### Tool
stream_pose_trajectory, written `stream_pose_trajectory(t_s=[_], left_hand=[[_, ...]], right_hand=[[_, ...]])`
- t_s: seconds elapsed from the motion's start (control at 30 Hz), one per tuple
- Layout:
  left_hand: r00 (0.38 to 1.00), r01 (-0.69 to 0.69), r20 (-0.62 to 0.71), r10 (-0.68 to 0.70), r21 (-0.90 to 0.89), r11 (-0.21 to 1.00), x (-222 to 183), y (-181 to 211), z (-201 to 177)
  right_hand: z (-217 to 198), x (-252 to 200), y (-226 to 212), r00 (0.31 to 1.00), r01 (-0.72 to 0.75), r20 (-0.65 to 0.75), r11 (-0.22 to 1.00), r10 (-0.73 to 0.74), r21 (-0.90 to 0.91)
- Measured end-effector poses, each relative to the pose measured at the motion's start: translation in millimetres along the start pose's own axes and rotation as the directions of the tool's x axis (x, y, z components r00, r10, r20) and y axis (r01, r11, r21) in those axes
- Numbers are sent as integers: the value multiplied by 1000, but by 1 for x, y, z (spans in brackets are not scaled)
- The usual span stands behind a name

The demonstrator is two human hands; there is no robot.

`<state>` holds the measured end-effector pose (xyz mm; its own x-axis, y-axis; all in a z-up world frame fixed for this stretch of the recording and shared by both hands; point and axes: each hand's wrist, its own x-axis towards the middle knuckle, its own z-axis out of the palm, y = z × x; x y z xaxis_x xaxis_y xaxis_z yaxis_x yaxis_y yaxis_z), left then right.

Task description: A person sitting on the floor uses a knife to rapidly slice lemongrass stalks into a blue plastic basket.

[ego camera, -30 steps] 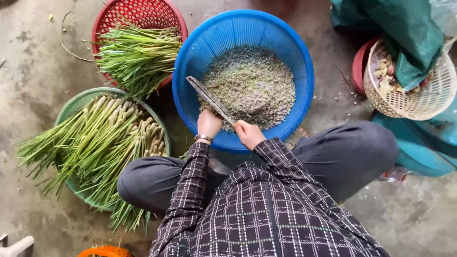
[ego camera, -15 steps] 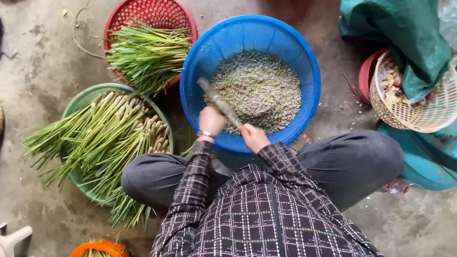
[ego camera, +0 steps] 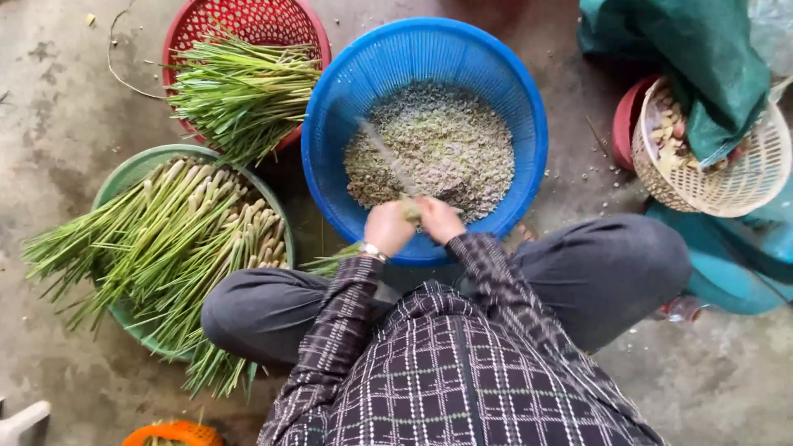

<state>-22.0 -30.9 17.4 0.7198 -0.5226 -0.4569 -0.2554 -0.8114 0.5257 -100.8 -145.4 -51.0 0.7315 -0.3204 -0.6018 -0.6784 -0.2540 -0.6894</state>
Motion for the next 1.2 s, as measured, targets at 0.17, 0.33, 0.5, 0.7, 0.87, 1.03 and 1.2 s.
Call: stream_pose_trajectory(t_s=[0.17,0.33,0.5,0.7,0.87,1.03,1.2], left_hand=[[983,114,-156,-100,77,991,21,-34,-41],[954,-58,-271,131,261,964,9,-14,-115],[905,-232,-107,412,687,689,-2,-17,-182],[972,-234,81,219,317,919,27,-14,-216],[978,-206,48,202,331,921,113,-50,-184],[946,-322,177,271,434,841,89,-18,-192],[906,-410,74,417,399,820,55,-14,-201]], right_hand=[[30,29,56,994,-108,50,986,102,129],[11,-8,6,1000,-13,-3,978,14,206],[16,-15,12,983,93,-162,996,-90,11],[12,-38,29,990,-69,-124,997,73,34],[21,-31,57,973,-89,-183,964,137,251],[21,-62,68,977,-95,-105,824,184,559],[12,-63,86,957,-175,11,549,288,818]])
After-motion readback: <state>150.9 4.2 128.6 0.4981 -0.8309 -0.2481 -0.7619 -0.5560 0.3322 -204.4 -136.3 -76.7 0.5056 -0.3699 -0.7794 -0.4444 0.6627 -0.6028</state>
